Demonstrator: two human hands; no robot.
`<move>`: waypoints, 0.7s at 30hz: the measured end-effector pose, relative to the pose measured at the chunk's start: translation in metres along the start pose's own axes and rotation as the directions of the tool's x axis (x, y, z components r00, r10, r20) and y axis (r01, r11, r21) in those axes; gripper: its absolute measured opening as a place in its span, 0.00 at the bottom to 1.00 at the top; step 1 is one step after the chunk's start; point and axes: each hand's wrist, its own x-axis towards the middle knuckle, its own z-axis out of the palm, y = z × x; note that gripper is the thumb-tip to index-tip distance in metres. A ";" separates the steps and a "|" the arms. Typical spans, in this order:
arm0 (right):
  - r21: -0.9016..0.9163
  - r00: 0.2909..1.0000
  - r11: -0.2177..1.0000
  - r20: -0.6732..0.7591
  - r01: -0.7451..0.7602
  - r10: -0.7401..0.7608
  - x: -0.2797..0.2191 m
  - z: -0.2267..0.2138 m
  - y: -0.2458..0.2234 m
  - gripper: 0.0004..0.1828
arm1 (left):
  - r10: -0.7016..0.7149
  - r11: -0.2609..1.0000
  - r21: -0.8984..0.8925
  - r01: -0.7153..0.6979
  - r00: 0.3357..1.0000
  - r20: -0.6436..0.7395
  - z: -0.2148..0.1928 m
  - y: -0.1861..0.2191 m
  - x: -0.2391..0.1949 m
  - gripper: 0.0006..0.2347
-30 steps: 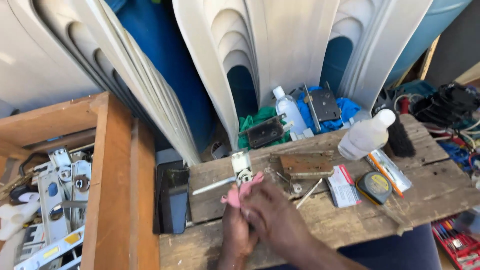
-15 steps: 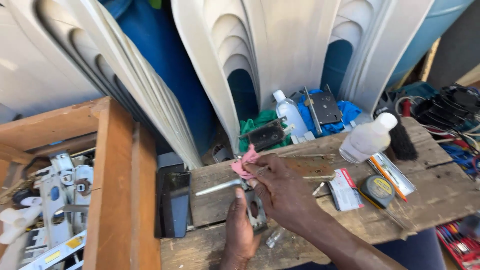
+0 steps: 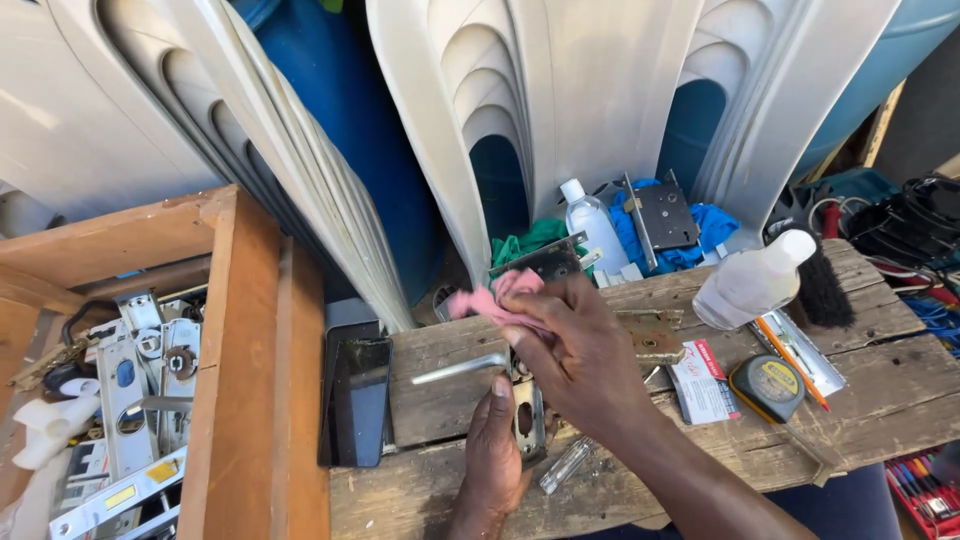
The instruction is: Cleaning and lubricating a metal door handle mechanism using a liquid cleaner and a cloth.
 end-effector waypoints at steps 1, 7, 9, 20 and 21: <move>-0.163 0.998 0.986 -0.048 0.022 -0.030 0.006 0.004 0.003 0.19 | 0.035 0.999 0.019 -0.037 0.997 0.063 0.003 0.002 0.001 0.23; -0.125 0.997 0.991 0.064 -0.039 0.048 -0.011 0.024 0.000 0.22 | 0.060 0.991 0.120 -0.051 0.995 -0.075 -0.021 -0.011 0.004 0.22; -0.112 0.985 0.991 0.153 -0.068 0.084 -0.007 0.004 -0.003 0.18 | 0.055 0.998 0.008 -0.055 0.998 -0.013 -0.017 -0.012 0.008 0.20; 0.238 0.947 0.920 0.160 -0.312 0.280 0.035 -0.057 -0.019 0.15 | -0.056 0.998 -0.004 0.056 0.994 0.095 -0.013 -0.006 0.006 0.33; 0.099 0.929 0.951 0.263 -0.294 0.260 0.036 -0.050 -0.018 0.15 | -0.075 0.997 -0.005 0.075 0.995 0.060 -0.014 -0.007 0.007 0.31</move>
